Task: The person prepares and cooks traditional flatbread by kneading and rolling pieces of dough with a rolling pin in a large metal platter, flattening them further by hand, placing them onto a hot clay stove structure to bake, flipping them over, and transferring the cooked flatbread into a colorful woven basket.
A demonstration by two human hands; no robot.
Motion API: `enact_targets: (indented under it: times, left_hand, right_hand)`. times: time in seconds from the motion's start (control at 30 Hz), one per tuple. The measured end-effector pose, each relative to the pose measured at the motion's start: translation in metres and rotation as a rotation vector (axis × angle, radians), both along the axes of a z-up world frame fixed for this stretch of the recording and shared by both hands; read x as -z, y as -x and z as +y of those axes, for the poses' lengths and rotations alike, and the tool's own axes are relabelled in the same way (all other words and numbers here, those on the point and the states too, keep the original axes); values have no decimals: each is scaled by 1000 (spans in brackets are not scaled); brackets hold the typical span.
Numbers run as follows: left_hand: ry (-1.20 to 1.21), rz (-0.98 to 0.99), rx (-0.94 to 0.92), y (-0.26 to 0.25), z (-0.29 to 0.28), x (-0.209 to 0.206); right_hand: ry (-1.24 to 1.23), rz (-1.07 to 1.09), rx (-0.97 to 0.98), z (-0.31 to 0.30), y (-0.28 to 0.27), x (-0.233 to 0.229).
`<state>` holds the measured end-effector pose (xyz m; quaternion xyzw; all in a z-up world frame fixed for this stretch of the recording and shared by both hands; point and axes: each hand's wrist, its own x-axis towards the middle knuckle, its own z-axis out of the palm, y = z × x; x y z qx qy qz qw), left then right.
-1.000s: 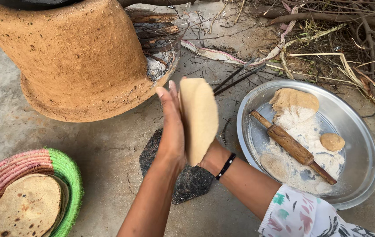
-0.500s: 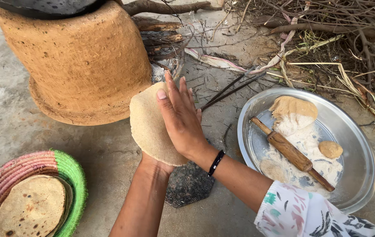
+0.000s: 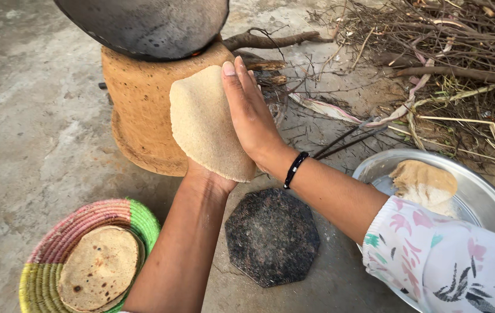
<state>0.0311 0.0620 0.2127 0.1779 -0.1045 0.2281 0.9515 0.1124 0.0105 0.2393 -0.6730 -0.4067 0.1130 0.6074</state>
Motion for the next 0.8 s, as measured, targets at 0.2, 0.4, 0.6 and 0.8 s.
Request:
enact_targets:
  times: [0.2,0.4,0.6,0.8]
  left_hand:
    - [-67,-16,-31,-4,53,-38]
    - [-101,67,-158,-16,117,-70]
    - [-93,15,-145,-35,186,-86]
    - [-152,-97,-78,-56,235,-73]
  right_hand:
    - [-139,75,-81,41,-5,-41]
    - [-101,237,-178,88,-13,-73]
    - [-239,292,-291,150,-40,-75]
    - [-208,514,-268,204,-77,-59]
